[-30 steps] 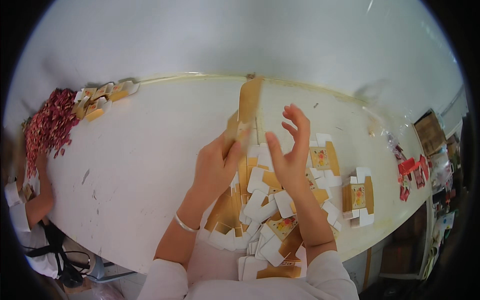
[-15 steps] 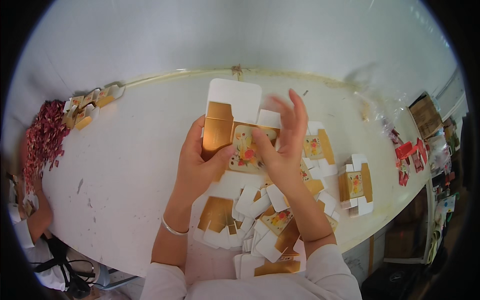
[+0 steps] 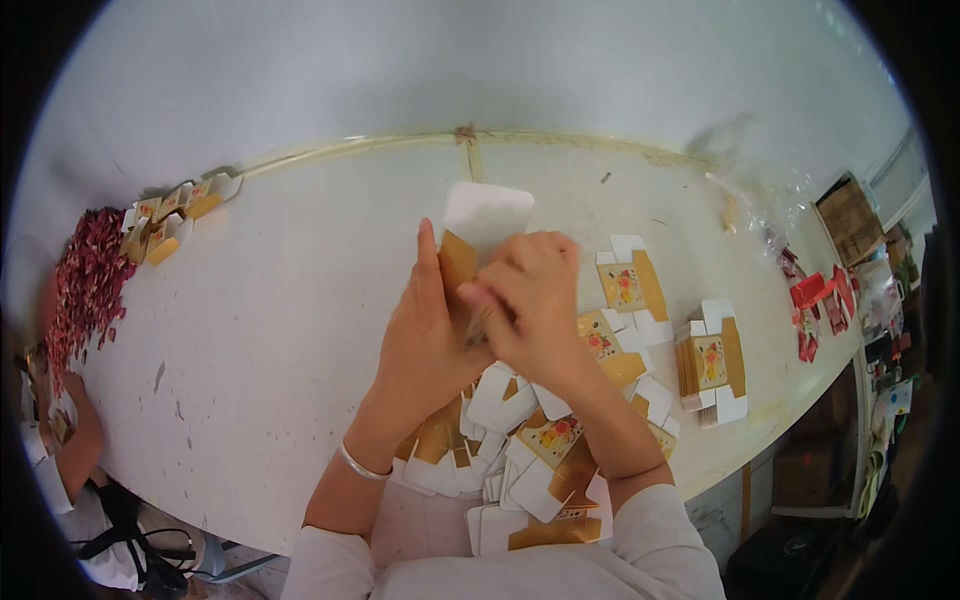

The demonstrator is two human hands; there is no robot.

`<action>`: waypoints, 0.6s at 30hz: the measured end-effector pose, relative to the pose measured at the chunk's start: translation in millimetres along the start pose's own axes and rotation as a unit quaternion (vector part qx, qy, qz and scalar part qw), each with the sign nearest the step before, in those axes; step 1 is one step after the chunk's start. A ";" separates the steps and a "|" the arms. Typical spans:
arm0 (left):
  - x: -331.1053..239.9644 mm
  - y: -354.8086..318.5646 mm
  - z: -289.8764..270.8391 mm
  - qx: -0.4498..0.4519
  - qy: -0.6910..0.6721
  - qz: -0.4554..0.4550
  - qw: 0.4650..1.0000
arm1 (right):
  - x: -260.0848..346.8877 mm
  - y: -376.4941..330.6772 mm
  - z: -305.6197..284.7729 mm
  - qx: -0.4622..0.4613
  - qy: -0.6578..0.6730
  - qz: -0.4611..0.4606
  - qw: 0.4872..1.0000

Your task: The person folds flat cardboard pieces into small boxes and places them on the table. They repeatedly pick up flat pieces, fold the sides, and set the finished boxes aside.

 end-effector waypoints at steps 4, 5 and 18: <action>9.4 4.1 1.2 0.110 -0.186 -0.064 0.974 | 12.5 8.6 -6.8 -0.014 -0.027 -0.037 0.999; 8.7 5.5 1.6 0.117 -0.253 -0.075 0.957 | 7.6 3.1 -13.4 -0.049 -0.053 0.002 0.997; 18.4 11.2 -22.8 0.143 -0.233 -0.008 0.962 | -9.7 -10.9 7.4 -0.140 0.657 0.461 0.580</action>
Point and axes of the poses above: each hand's wrist, its own y-axis towards the middle knuckle, its own z-axis out of the palm, x = y × z, the point moved 1 cm from there along y, towards the middle knuckle, and after that the axes turned 10 degrees about -z, right-handed, at the moved point
